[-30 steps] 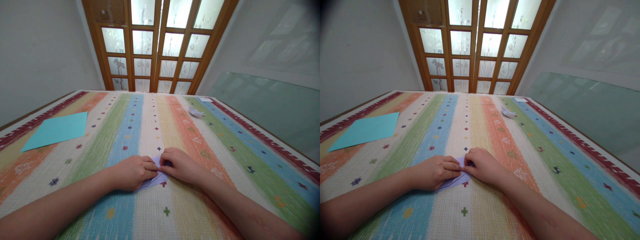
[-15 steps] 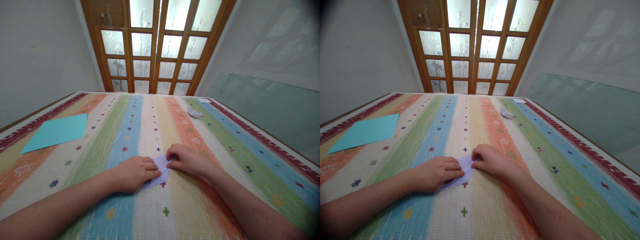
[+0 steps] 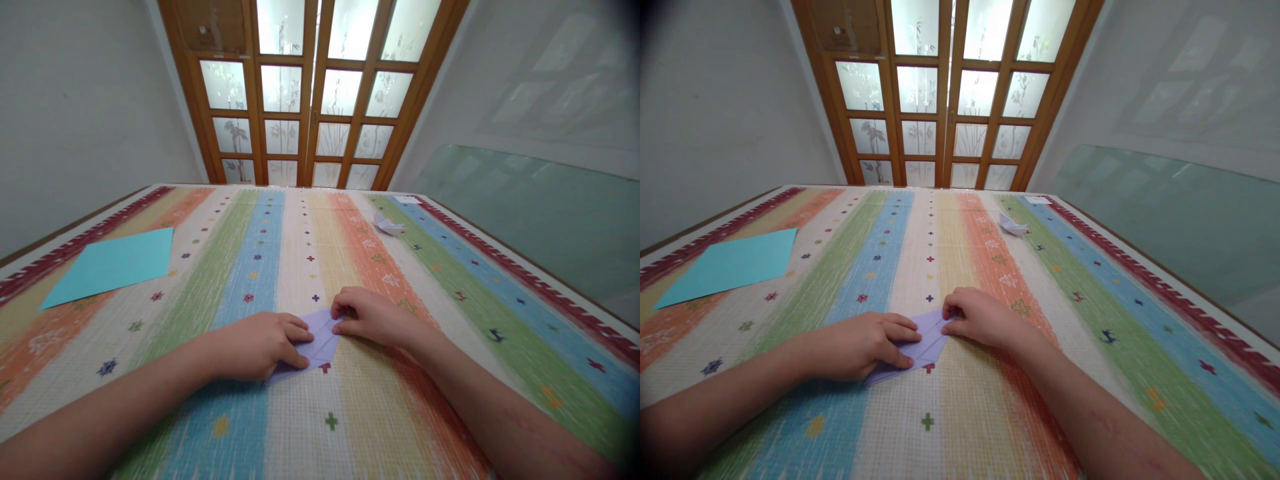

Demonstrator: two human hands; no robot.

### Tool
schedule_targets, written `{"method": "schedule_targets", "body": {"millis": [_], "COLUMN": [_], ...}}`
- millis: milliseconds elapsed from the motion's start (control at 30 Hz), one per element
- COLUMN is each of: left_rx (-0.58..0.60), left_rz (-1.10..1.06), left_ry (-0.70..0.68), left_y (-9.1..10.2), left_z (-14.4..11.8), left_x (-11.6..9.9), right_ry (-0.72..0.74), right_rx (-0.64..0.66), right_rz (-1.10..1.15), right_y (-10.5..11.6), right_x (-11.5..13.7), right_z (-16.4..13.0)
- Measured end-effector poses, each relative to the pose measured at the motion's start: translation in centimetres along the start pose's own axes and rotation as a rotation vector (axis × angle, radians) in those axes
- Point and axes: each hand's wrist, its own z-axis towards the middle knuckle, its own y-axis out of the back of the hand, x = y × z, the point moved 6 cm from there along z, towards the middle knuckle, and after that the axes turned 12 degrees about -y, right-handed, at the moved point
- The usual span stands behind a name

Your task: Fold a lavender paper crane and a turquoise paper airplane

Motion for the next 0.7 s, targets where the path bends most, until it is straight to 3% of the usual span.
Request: {"method": "schedule_targets", "body": {"millis": [267, 467, 567, 700], "left_rx": [0.031, -0.082, -0.141, -0.064], "left_rz": [-0.171, -0.245, -0.183, 0.006], "left_ry": [0.104, 0.175, 0.172, 0.070], "left_y": [0.5, 0.9, 1.0, -0.3], "left_z": [-0.7, -0.8, -0.3, 0.6], "left_x": [-0.1, 0.4, 0.2, -0.9], "right_ry": [-0.009, -0.026, -0.016, -0.010], "right_rx": [-0.009, -0.002, -0.005, -0.016], "right_rz": [0.007, 0.008, 0.009, 0.013], "right_y": [0.0, 0.0, 0.0, -0.1], "right_x": [-0.1, 0.0, 0.1, 0.0], "right_z": [-0.1, 0.0, 0.0, -0.1]}}
